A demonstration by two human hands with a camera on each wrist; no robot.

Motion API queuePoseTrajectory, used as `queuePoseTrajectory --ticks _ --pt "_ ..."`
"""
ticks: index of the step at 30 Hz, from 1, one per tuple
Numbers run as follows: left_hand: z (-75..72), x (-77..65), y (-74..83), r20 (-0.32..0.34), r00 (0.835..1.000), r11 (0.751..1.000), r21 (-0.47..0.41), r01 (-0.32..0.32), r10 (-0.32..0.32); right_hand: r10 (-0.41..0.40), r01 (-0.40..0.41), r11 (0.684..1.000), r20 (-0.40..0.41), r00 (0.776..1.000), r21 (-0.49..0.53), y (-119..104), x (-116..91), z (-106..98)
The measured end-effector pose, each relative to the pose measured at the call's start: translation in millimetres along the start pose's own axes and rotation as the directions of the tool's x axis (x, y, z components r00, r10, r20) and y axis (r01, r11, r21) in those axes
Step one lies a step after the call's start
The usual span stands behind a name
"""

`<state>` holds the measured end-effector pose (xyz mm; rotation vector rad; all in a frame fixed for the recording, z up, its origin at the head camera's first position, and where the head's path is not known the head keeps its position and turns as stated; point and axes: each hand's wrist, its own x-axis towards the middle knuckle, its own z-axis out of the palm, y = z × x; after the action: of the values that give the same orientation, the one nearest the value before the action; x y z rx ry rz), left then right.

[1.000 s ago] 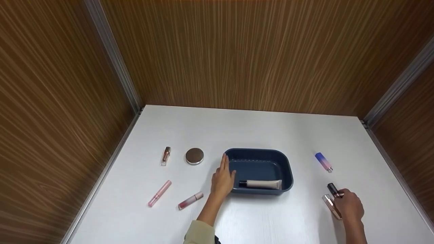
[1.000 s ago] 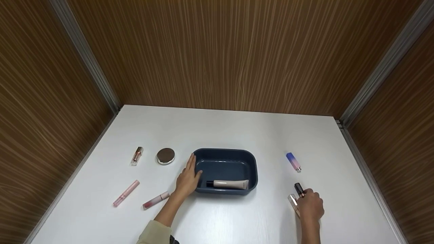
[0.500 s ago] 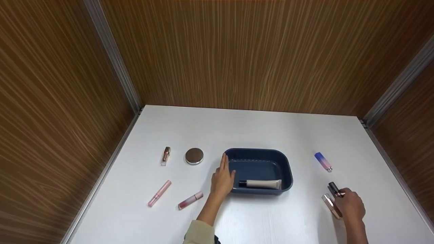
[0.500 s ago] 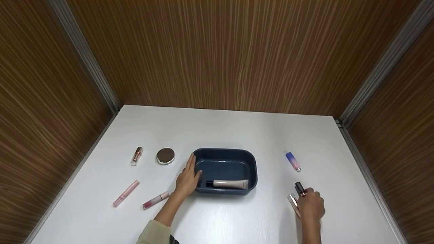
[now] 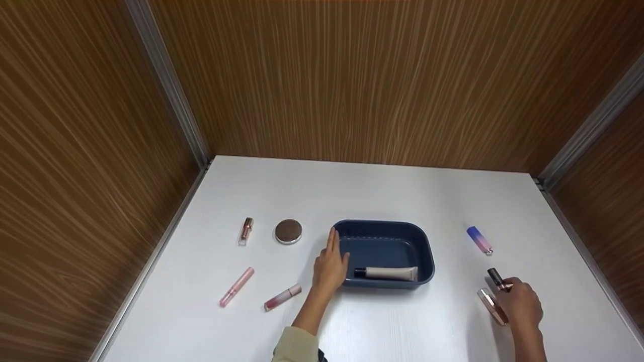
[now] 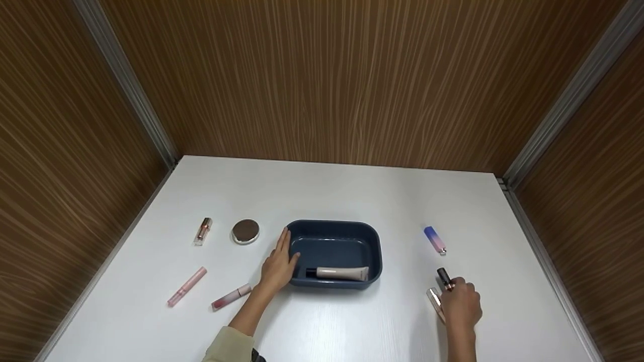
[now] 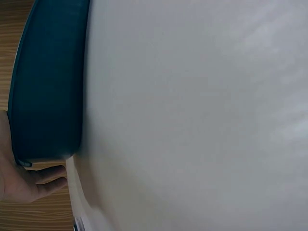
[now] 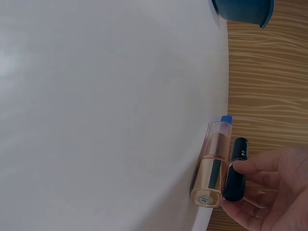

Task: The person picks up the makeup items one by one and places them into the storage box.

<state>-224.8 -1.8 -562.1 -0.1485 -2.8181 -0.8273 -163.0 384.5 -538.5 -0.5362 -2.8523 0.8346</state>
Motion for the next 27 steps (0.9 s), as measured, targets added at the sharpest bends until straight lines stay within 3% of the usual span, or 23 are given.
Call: queuePoseTrajectory --ticks 14,27 --pt "1.4 0.1 0.3 -0.022 1.000 1.000 0.004 -0.021 0.021 -0.032 0.032 0.999 -0.061 0.998 0.003 -5.7 -6.4 -3.0" --pt "-0.2 0.3 0.9 0.002 1.000 1.000 0.006 0.002 -0.002 -0.018 0.018 1.000 -0.012 1.000 0.016 -15.1 -10.2 -6.6"
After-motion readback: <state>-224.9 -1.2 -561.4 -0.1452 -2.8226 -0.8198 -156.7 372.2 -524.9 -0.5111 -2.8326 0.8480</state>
